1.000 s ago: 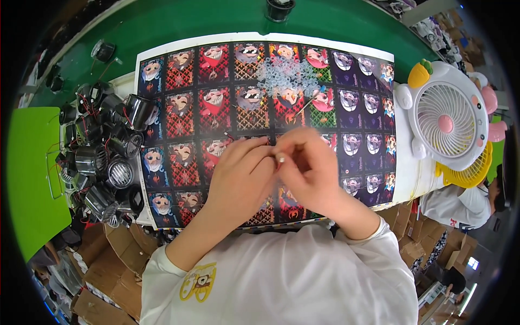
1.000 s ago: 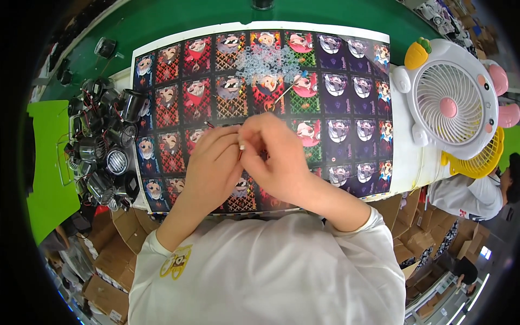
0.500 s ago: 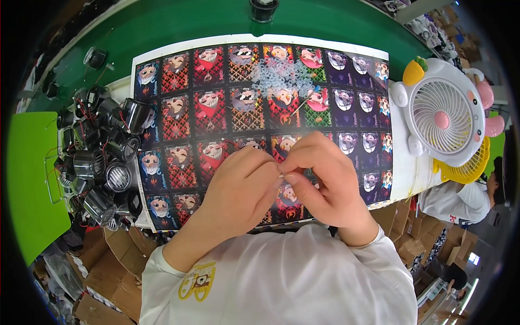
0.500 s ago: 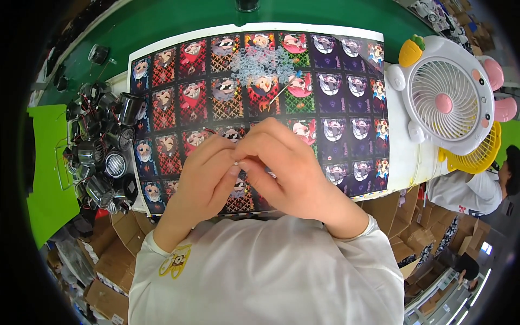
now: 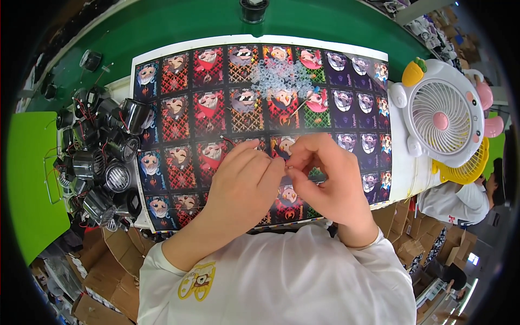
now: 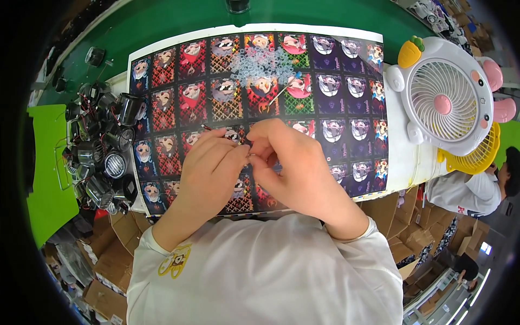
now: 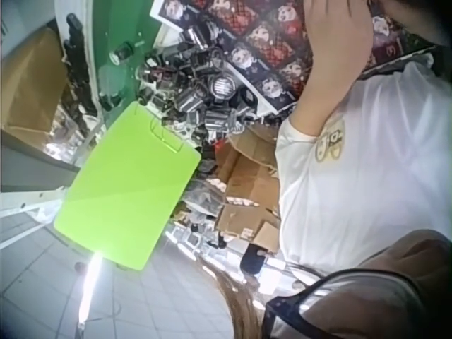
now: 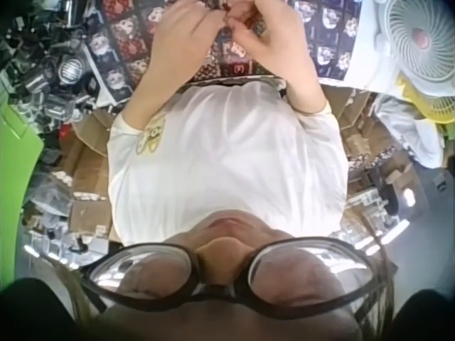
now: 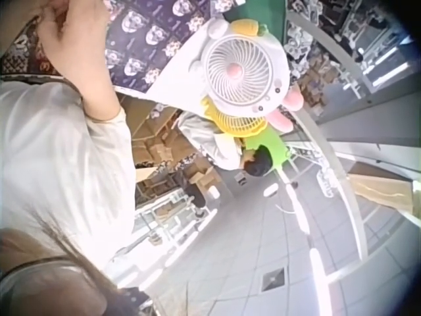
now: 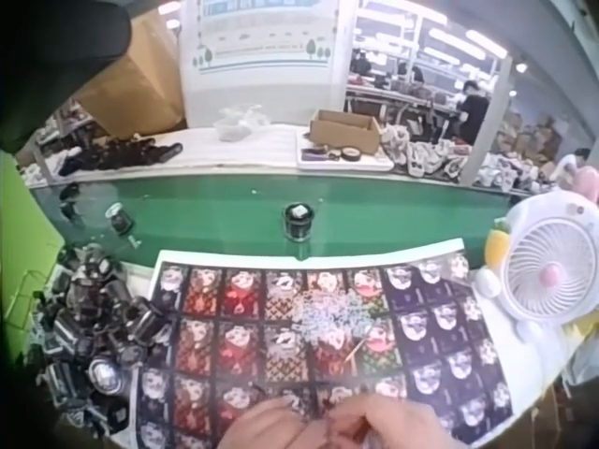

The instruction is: The person assembles small electronic components by hand, inserting small parts and wires into a housing.

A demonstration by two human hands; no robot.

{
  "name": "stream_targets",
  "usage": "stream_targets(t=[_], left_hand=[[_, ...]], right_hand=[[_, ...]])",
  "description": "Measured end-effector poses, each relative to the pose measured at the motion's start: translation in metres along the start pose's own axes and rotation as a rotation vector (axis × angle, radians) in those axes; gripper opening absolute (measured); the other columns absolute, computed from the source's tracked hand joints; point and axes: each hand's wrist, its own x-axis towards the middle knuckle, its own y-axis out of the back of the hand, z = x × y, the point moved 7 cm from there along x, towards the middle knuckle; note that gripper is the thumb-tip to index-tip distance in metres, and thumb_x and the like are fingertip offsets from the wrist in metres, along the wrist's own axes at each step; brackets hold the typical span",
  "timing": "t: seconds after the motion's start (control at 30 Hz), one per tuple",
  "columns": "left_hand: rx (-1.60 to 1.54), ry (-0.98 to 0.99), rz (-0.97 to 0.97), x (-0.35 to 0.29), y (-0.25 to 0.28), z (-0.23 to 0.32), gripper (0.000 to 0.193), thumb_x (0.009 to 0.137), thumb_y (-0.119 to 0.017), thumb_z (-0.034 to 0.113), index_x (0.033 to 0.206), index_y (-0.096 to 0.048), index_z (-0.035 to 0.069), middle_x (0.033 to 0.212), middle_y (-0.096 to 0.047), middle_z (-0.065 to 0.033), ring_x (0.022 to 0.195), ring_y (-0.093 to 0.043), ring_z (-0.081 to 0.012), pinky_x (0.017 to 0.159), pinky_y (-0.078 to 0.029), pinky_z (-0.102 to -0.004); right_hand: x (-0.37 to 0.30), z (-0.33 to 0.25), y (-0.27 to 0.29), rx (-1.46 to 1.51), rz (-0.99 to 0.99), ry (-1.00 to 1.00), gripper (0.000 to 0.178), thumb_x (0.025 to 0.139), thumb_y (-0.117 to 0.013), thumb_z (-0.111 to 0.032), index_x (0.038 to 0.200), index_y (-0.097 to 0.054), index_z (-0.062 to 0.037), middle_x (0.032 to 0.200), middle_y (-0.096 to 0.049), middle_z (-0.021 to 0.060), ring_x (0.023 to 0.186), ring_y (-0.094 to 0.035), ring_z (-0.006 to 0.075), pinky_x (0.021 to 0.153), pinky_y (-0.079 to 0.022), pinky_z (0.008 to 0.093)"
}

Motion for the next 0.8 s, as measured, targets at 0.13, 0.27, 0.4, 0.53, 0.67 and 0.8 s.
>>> stream_targets(t=[0.13, 0.27, 0.4, 0.53, 0.67, 0.8], left_hand=[[-0.044, -0.043, 0.054, -0.001, 0.000, 0.000, 0.023, 0.076, -0.068, 0.005, 0.098, -0.064, -0.001, 0.091, -0.064, -0.0132, 0.086, -0.064, -0.0292, 0.087, -0.053, -0.0485], [-0.092, 0.032, 0.110, 0.000, -0.014, -0.022, 0.027, 0.077, -0.067, 0.007, 0.103, -0.063, 0.000, 0.096, -0.063, -0.0151, 0.093, -0.062, -0.0315, 0.087, -0.051, -0.0480], [-0.241, 0.342, -0.061, -0.012, -0.033, -0.047, 0.025, 0.082, -0.064, 0.008, 0.106, -0.063, 0.002, 0.099, -0.062, -0.0155, 0.095, -0.059, -0.0341, 0.085, -0.049, -0.0468], [-0.349, 0.376, -0.029, -0.015, -0.035, -0.044, 0.027, 0.083, -0.059, 0.001, 0.110, -0.063, 0.001, 0.101, -0.062, -0.0152, 0.093, -0.059, -0.0343, 0.084, -0.047, -0.0420], [-0.375, 0.392, 0.014, -0.019, -0.039, -0.047, 0.032, 0.082, -0.056, 0.001, 0.113, -0.064, 0.001, 0.103, -0.063, -0.0156, 0.094, -0.060, -0.0323, 0.086, -0.046, -0.0398], [-0.496, 0.420, -0.016, -0.020, -0.043, -0.051, 0.032, 0.083, -0.053, 0.002, 0.113, -0.063, 0.000, 0.103, -0.064, -0.0156, 0.095, -0.060, -0.0324, 0.086, -0.046, -0.0398]], right_hand=[[0.001, 0.007, 0.002, 0.130, -0.033, 0.030, 0.030, 0.080, -0.063, 0.016, 0.106, -0.058, 0.0030, 0.091, -0.063, 0.0054, 0.081, -0.064, 0.0109, 0.069, -0.053, 0.0242], [0.001, 0.015, 0.008, 0.179, 0.134, 0.039, 0.026, 0.082, -0.064, 0.014, 0.103, -0.057, 0.0005, 0.090, -0.062, 0.0052, 0.077, -0.060, 0.0086, 0.065, -0.049, 0.0216], [0.006, 0.063, 0.011, 0.736, 0.295, -0.229, 0.011, 0.089, -0.060, 0.002, 0.099, -0.057, -0.0011, 0.085, -0.060, 0.0042, 0.072, -0.056, 0.0076, 0.062, -0.045, 0.0199], [0.001, 0.085, -0.012, 1.112, 0.148, -0.494, 0.013, 0.092, -0.052, -0.003, 0.101, -0.061, 0.0000, 0.083, -0.061, 0.0047, 0.071, -0.057, 0.0103, 0.062, -0.046, 0.0227], [-0.007, 0.070, -0.027, 0.484, 0.107, -0.364, 0.017, 0.086, -0.055, 0.006, 0.097, -0.065, 0.0002, 0.086, -0.059, 0.0022, 0.073, -0.056, 0.0104, 0.063, -0.045, 0.0231], [0.003, 0.041, -0.021, 0.045, 0.099, -0.012, 0.019, 0.079, -0.060, 0.012, 0.093, -0.065, 0.0003, 0.084, -0.061, 0.0045, 0.068, -0.056, 0.0127, 0.061, -0.046, 0.0246]])
